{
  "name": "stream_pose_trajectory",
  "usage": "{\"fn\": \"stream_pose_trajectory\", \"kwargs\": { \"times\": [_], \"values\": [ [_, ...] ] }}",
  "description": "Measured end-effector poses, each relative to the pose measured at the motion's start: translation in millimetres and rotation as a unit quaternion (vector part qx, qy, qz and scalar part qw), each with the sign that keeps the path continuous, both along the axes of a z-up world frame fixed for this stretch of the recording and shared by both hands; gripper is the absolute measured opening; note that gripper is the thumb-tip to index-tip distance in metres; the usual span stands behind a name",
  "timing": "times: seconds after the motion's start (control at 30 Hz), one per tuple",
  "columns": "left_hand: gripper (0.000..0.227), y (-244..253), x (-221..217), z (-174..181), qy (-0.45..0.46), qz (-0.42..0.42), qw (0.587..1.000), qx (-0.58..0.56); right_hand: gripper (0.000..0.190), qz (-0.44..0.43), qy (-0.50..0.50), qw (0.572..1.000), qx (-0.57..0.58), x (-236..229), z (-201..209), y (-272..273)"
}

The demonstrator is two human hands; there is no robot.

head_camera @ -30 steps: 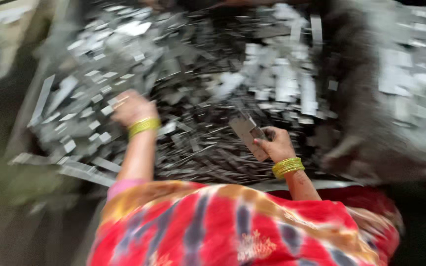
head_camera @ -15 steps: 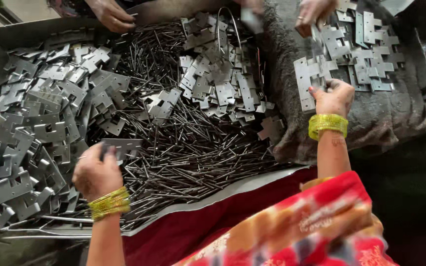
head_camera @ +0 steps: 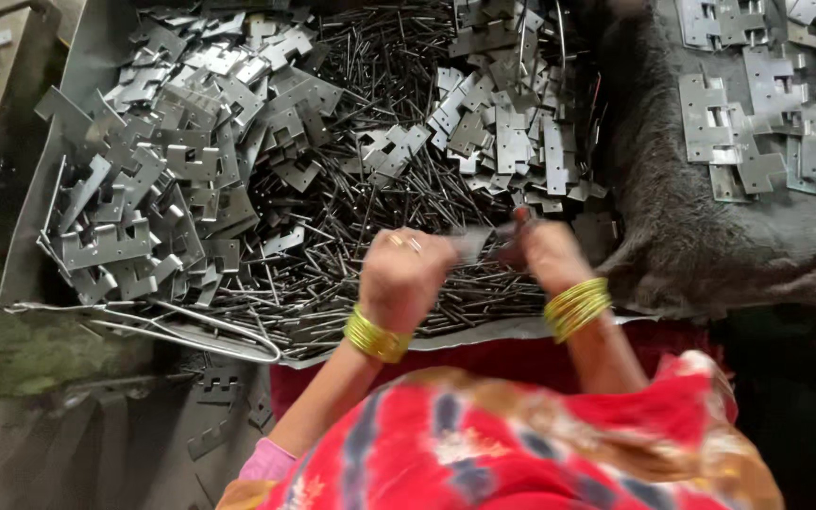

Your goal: The person repeatedly picks up small metal brackets and nails from a large bin and inserts the nails into the bracket holes by hand. The assembled units are placed into a pile on the right side of the workspace.

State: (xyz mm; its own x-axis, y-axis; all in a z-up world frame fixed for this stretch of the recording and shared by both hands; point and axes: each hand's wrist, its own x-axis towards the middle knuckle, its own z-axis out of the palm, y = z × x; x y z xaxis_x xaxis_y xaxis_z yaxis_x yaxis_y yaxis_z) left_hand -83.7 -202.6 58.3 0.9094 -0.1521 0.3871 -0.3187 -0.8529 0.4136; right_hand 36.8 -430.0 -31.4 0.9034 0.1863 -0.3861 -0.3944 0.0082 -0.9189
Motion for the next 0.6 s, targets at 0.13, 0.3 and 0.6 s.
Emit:
{"fn": "stream_pose_trajectory", "kwargs": {
  "times": [0.13,0.3,0.6],
  "values": [
    [0.024,-4.7,-38.7,-16.0,-0.163,-0.104,0.979,0.066,0.041,0.032,0.189,0.893,0.408,-51.8,-31.6,48.5],
    [0.04,27.6,-60.1,-26.6,-0.145,0.014,0.989,0.016,0.027,-0.008,-0.095,0.955,0.281,11.1,-36.5,92.1],
    [0.016,72.4,-9.0,-78.9,-0.019,0.213,0.976,-0.04,0.02,-0.014,-0.423,0.787,-0.449,49.5,-82.6,97.9]
  ]
}}
